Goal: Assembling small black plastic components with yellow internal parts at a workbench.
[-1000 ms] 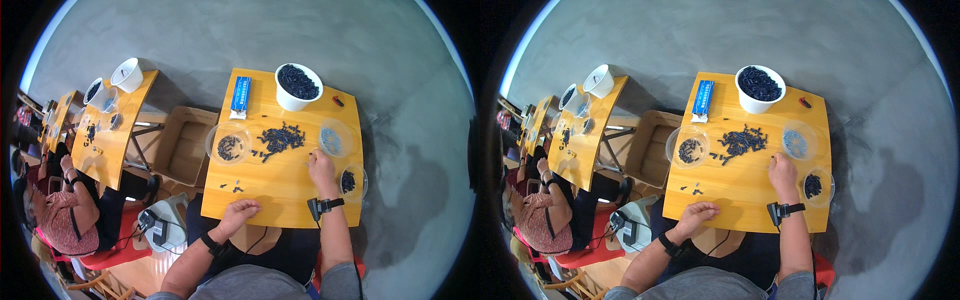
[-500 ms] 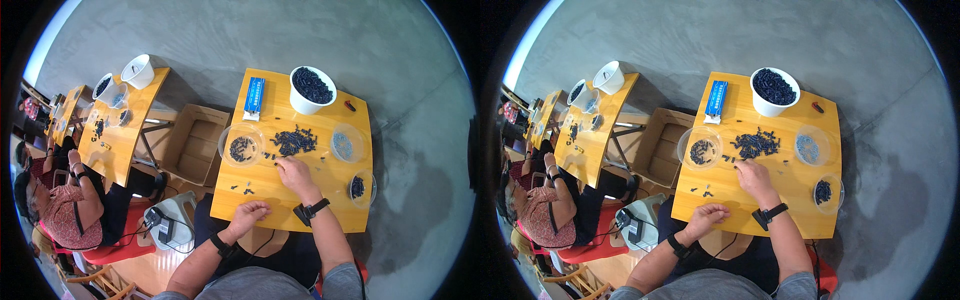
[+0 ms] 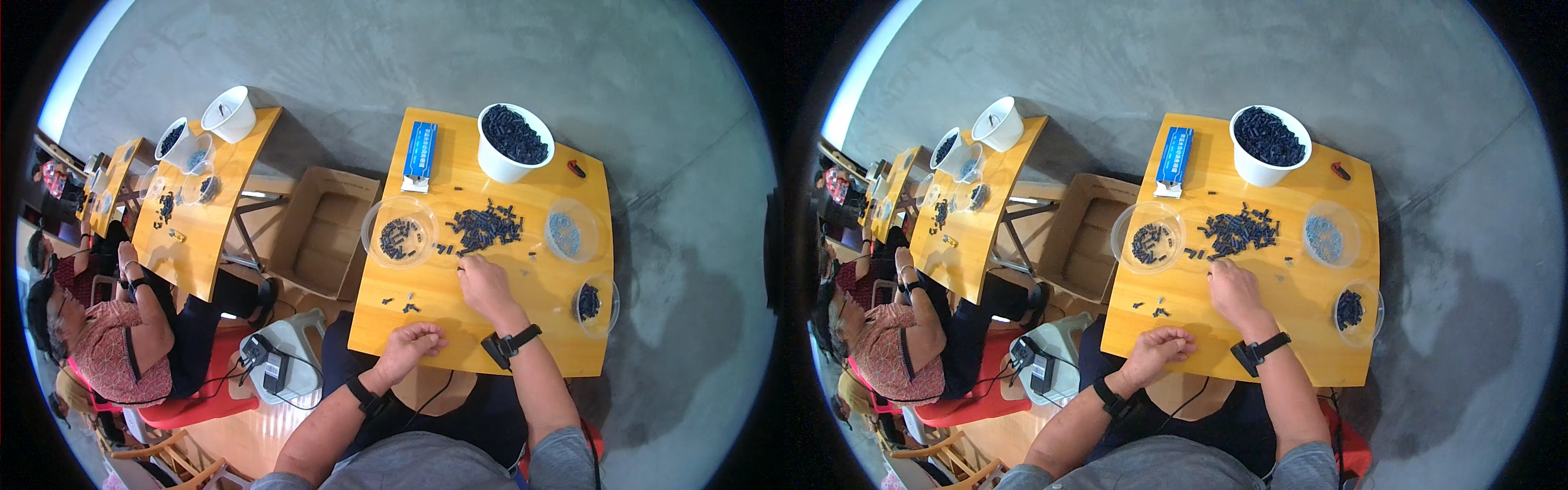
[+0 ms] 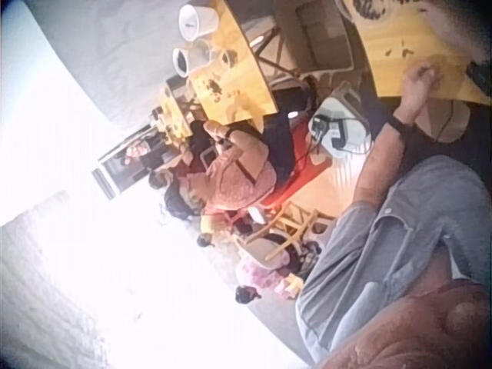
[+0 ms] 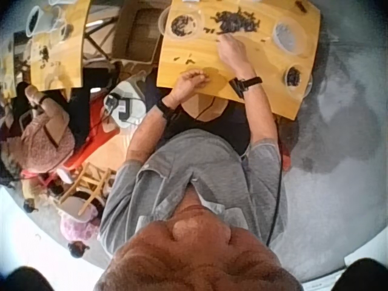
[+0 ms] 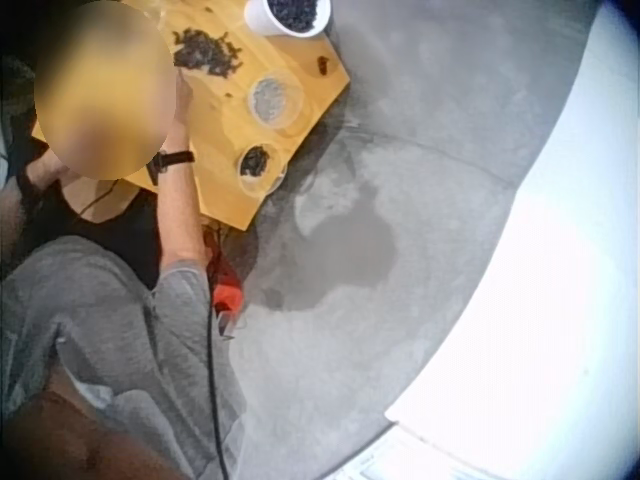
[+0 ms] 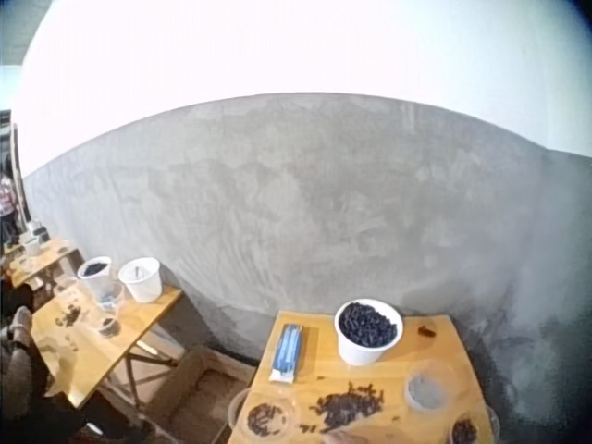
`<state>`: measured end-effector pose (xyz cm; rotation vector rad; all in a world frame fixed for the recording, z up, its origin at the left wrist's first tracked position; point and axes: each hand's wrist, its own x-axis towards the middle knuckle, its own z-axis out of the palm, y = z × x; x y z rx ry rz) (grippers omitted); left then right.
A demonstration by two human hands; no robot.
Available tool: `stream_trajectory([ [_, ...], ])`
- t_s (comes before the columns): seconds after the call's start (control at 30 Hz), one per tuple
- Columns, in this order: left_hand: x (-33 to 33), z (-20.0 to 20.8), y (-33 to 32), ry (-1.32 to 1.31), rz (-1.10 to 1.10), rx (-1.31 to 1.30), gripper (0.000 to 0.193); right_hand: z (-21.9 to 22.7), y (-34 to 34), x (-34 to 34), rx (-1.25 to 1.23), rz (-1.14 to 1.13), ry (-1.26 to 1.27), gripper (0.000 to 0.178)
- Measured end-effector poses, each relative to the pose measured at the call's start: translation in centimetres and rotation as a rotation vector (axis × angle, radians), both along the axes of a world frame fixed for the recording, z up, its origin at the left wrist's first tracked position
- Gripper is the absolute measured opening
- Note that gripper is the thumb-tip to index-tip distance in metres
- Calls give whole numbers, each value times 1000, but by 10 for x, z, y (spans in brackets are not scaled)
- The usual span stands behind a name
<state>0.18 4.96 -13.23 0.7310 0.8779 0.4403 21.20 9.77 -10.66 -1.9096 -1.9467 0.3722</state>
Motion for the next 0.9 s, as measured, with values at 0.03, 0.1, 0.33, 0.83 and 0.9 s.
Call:
stream_trajectory([
  [0.03,1,2,-1,3,1,-2,18,0,-5,0,62,-11,72,10],
  [0.1,3,9,-5,16,47,27,19,1,-16,0,121,-23,146,10],
  [0.33,18,45,0,9,152,152,20,37,-57,-7,-230,-150,1139,10],
  [0.83,16,73,0,-203,-38,-112,16,68,-95,-15,-204,81,1007,12],
  [0.9,16,73,1,-178,-53,-96,16,65,-98,-15,-202,90,990,12],
])
